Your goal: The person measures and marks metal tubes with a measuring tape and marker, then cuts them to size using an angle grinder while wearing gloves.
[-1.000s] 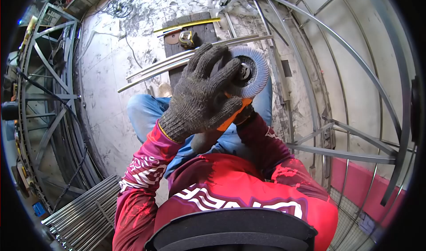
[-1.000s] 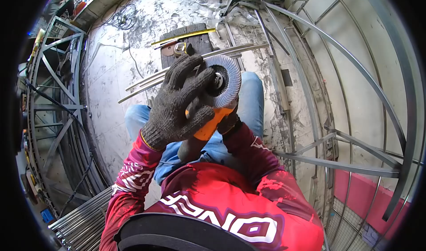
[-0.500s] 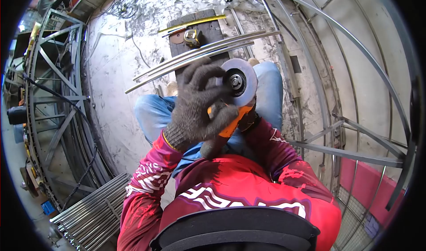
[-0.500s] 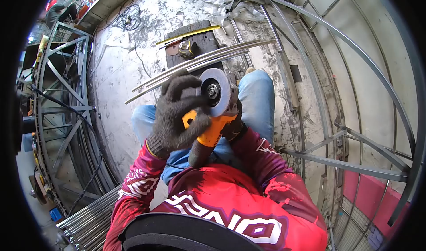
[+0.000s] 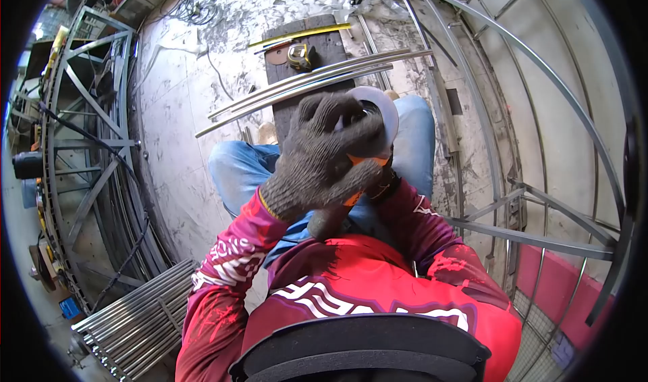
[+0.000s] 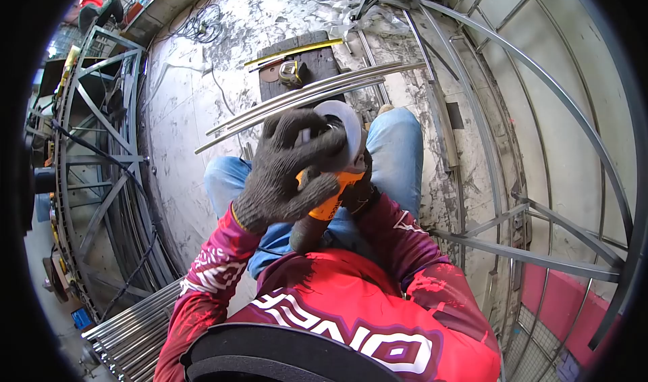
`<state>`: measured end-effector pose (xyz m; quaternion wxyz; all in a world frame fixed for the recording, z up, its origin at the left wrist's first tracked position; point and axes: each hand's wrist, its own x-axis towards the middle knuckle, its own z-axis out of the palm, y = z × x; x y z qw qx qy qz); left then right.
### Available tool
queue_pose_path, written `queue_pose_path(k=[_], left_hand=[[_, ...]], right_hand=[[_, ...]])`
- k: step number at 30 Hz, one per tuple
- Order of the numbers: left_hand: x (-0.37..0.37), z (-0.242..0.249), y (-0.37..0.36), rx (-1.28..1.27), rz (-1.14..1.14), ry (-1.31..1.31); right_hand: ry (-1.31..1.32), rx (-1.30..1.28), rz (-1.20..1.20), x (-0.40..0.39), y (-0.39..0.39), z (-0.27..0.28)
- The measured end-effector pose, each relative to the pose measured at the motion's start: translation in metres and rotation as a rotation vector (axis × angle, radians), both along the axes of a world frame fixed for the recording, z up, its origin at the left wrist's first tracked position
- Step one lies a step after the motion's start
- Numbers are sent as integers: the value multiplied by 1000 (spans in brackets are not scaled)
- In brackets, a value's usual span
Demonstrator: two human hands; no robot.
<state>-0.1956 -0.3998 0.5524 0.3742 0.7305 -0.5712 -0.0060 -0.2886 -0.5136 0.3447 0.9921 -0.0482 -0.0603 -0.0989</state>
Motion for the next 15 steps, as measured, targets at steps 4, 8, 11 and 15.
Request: queue_pose_path(k=[4,8,11,15], left_hand=[[12,1,-2,94,62,-53],[4,-7,12,87,50,24],[9,-12,3,64,17,25],[25,-14,-10,24,36,97]], right_hand=[[268,-942,-185,3,-2,3],[341,-1184,-349,-2,-3,-15],[232,-1319,-571,-2,-4,11],[303,-1868,-831,3,-3,33]])
